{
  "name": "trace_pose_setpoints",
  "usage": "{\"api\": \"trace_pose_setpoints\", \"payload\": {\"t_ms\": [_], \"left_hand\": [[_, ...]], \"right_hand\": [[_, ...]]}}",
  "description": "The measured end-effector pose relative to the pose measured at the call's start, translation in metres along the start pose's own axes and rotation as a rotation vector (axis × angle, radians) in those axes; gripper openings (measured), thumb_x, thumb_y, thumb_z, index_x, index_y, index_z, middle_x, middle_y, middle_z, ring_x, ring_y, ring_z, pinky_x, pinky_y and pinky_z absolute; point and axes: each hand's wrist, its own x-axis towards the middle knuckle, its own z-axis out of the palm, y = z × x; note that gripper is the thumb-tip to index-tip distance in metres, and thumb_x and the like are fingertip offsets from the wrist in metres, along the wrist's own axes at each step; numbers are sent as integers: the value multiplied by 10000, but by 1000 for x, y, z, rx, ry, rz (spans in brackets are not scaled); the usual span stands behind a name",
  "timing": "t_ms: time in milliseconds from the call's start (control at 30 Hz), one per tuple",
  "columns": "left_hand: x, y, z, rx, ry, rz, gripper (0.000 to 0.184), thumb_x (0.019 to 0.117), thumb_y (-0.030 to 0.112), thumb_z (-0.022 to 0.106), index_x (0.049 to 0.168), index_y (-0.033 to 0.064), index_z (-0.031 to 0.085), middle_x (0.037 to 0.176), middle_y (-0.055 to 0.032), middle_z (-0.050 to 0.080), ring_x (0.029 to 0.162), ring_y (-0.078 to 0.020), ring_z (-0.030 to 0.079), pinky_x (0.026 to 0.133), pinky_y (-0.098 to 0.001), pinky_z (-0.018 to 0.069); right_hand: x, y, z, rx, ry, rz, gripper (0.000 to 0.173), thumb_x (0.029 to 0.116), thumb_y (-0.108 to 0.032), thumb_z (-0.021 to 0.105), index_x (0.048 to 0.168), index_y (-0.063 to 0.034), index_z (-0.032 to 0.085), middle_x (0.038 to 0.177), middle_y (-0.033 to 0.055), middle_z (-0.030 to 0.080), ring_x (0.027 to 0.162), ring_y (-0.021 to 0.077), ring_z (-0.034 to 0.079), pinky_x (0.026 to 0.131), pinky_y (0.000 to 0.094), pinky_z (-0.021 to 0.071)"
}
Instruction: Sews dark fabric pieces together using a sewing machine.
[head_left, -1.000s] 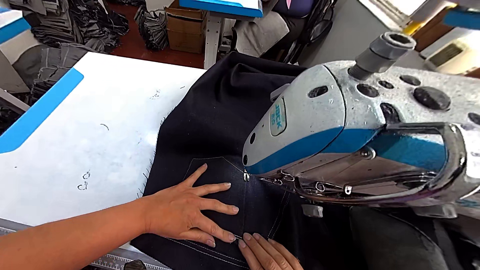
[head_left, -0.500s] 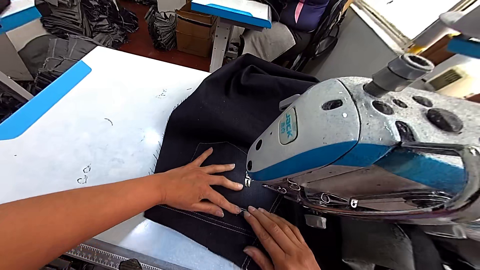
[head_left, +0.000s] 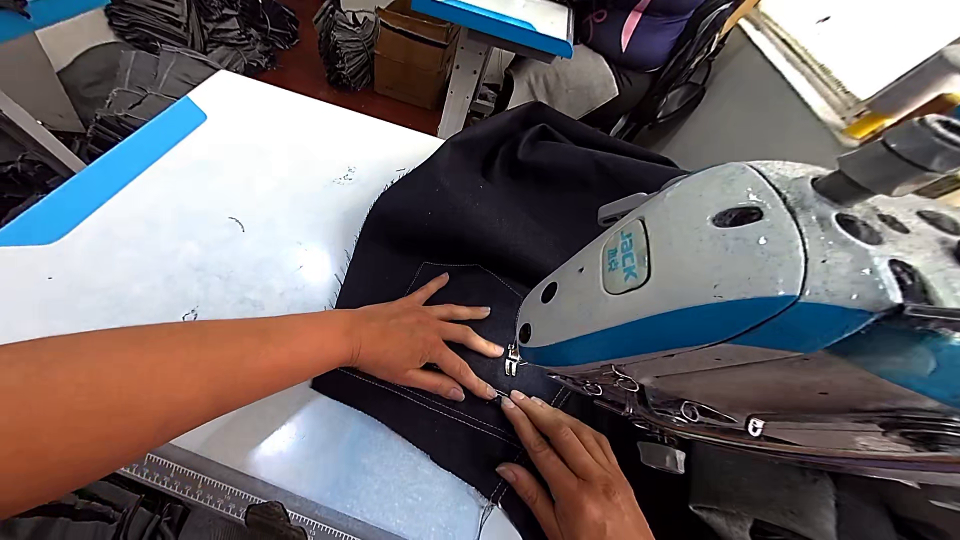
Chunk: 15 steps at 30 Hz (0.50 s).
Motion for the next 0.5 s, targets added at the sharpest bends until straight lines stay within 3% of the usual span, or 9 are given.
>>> {"api": "trace_pose_setpoints", "payload": {"t_ms": [200,367,500], "left_hand": [[9,-12,-7,-6,12,-15,350,1027,440,523,1305,344,713,1505,21,563,1541,-358,274,1157,-783,4],[12,-22,-7,9,56,-10,342,1025,441,521,1278,342,729,1488,24,579,1534,-360,292,1156,-783,31],[13,-24,-8,11,56,-22,351,1030,446,509,1276,332,732,1500,27,567,1538,-356,284,1154,-786,37]], "right_hand": [[11,10,6,14,76,7,510,1071,-483,430,1302,-125,713,1246,87,723,1167,217,645,1006,313,459],[15,16,9,89,163,37,338,1054,-324,520,1124,-118,779,1088,80,760,1136,200,681,1005,276,508],[16,21,10,96,190,47,292,1033,-237,528,1051,-98,784,1058,90,770,1071,193,713,949,273,543]]}}
